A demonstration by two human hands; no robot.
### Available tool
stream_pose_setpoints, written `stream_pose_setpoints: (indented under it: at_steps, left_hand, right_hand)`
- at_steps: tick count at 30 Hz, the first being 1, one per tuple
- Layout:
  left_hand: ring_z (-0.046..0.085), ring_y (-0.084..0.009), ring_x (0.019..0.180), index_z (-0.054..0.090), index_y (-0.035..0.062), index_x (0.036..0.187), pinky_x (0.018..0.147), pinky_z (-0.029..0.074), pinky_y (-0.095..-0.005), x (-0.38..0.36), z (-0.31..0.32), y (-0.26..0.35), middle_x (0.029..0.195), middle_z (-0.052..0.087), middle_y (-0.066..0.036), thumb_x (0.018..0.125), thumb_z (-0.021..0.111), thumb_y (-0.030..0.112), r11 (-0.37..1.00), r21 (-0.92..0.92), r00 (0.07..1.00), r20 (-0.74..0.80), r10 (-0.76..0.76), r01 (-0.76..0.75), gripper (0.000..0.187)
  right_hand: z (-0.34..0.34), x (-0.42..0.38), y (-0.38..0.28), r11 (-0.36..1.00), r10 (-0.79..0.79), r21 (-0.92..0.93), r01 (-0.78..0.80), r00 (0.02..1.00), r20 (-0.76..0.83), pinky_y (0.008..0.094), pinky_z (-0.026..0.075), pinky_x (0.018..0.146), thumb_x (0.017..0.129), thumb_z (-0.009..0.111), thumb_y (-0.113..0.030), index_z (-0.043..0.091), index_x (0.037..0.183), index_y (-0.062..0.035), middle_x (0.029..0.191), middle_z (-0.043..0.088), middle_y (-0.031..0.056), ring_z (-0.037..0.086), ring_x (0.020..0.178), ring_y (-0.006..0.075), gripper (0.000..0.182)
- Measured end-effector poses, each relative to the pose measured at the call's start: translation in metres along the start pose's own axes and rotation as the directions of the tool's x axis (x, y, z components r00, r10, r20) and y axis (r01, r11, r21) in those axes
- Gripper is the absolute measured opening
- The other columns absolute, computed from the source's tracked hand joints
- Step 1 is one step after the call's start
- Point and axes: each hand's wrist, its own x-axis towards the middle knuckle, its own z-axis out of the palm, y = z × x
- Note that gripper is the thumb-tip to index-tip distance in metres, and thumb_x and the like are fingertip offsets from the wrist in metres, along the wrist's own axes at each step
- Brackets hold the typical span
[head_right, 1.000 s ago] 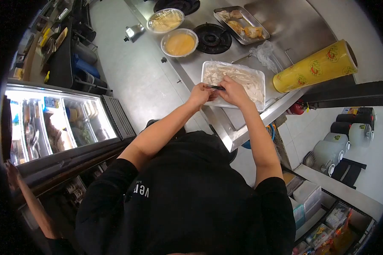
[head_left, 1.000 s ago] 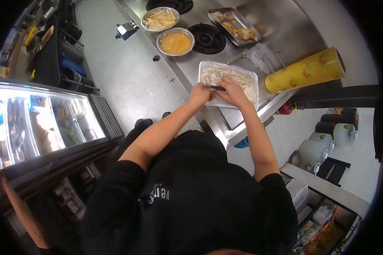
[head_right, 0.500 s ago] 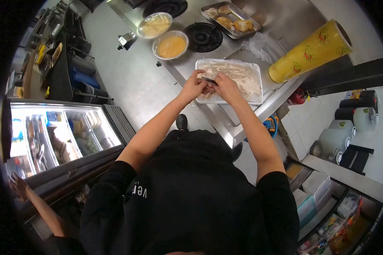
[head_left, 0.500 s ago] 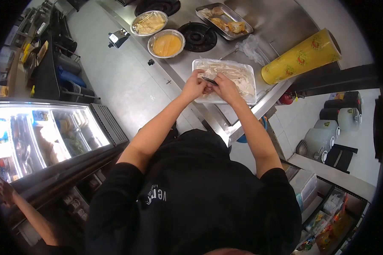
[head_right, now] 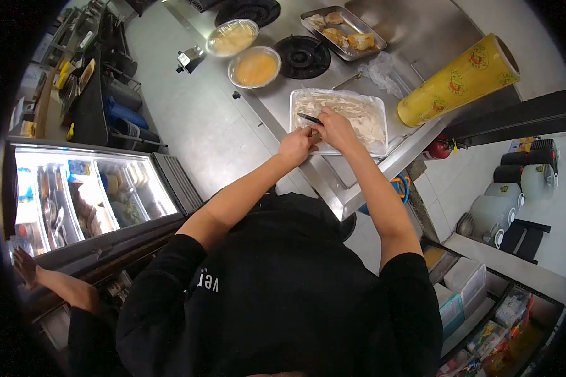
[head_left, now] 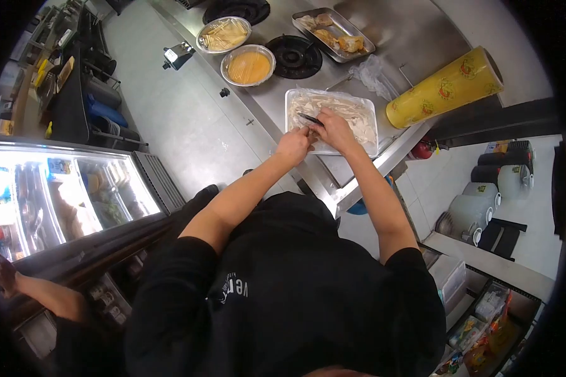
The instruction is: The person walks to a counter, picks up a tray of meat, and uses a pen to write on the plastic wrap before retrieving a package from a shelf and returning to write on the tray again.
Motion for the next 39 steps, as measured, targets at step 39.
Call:
stream_pose_setpoints:
  at_steps: [39]
  left_hand:
    - [0.062,-0.0413,0.082,0.047,0.0012,0.118,0.069,0.053,-0.0479,-0.001,0.011,0.024,0.102,0.056,-0.02,0.082,0.055,0.006,0.973,-0.203,0.98,-0.141,-0.143,0.113,0.037]
  right_hand:
    - [-0.014,0.007,0.003,0.997,-0.075,0.019,0.076,0.996,-0.051,0.0444,0.05,0.076,0.081,0.069,-0.024,0.064,0.088,0.0021,0.098,0.059,0.0149,0.062,0.088,0.0367,0.027]
